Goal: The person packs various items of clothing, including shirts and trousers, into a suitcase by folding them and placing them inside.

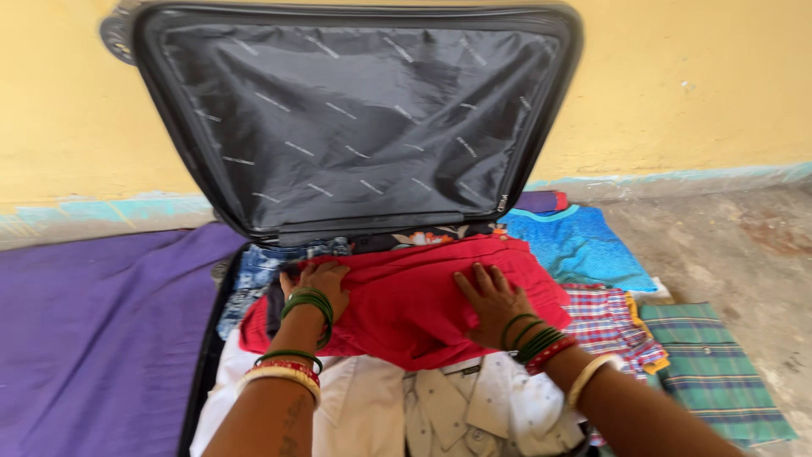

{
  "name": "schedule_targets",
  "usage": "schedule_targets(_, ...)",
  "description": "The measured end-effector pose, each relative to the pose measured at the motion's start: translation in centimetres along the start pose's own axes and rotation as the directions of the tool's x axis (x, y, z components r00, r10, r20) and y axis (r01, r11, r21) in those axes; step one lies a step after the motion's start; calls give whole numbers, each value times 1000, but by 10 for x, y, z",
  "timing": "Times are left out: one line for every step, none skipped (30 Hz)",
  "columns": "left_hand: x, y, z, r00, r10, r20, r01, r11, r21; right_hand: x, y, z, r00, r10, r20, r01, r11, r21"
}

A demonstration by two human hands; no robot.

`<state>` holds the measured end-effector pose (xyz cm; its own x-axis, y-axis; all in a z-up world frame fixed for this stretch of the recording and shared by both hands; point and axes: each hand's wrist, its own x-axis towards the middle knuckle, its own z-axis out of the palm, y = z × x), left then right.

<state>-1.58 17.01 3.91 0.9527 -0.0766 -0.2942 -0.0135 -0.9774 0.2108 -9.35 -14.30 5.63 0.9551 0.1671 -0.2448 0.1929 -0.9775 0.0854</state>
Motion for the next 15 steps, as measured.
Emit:
schedule_targets(-1,-7,-1,1000,-4,-3,4,1000,2,0,1,-9,997,-29,70,34,997,-64)
schedule_targets(-2,-13,0,1000,-12,-23,10,997,-71,4,-2,-18,997,-33,67,37,997,-63)
schedule_targets(-2,-16,4,999,-19,-41,13,989,-149,6,0,-28,985,-33,169,55,991,-125)
schedule_targets(-2,-19,9,999,-21,-42,14,988,-154,10,2,-36,963,-26,269,79,979,-186)
schedule_targets(-1,-21,12,996,-37,-84,21,982,-189,15,3,-44,963,-27,268,80,978,-191)
schedule_targets(0,-22,16,991,-55,-125,26,974,-224,22,4,-50,965,-40,260,108,962,-252)
schedule_targets(0,-24,17,990,-59,-130,29,974,-225,28,2,-52,967,-58,249,136,941,-310)
schedule_targets(-1,-24,17,973,-79,-218,29,974,-223,32,-4,-49,968,-62,245,139,940,-313)
schedule_targets(-1,-24,15,947,-100,-305,32,974,-222,35,-12,-43,986,-153,-70,134,964,-230)
schedule_targets(-2,-25,13,945,-108,-309,37,973,-226,37,-18,-35,902,-200,-384,155,977,-145)
schedule_targets(-6,-24,12,917,-52,-395,-6,990,-144,39,-28,-26,881,-165,-443,169,985,-30)
schedule_targets(-9,-22,11,881,9,-473,-41,998,-57,42,-43,-15,861,-123,-494,189,978,85)
schedule_targets(-12,-17,12,880,3,-475,-38,997,-64,44,-54,-5,854,-159,-496,225,971,76)
schedule_targets(-12,-10,13,873,125,-470,-131,991,21,44,-63,3,846,-195,-497,261,963,67)
schedule_targets(-10,-1,13,853,258,-453,-231,966,114,43,-70,10,845,-189,-499,255,965,67)
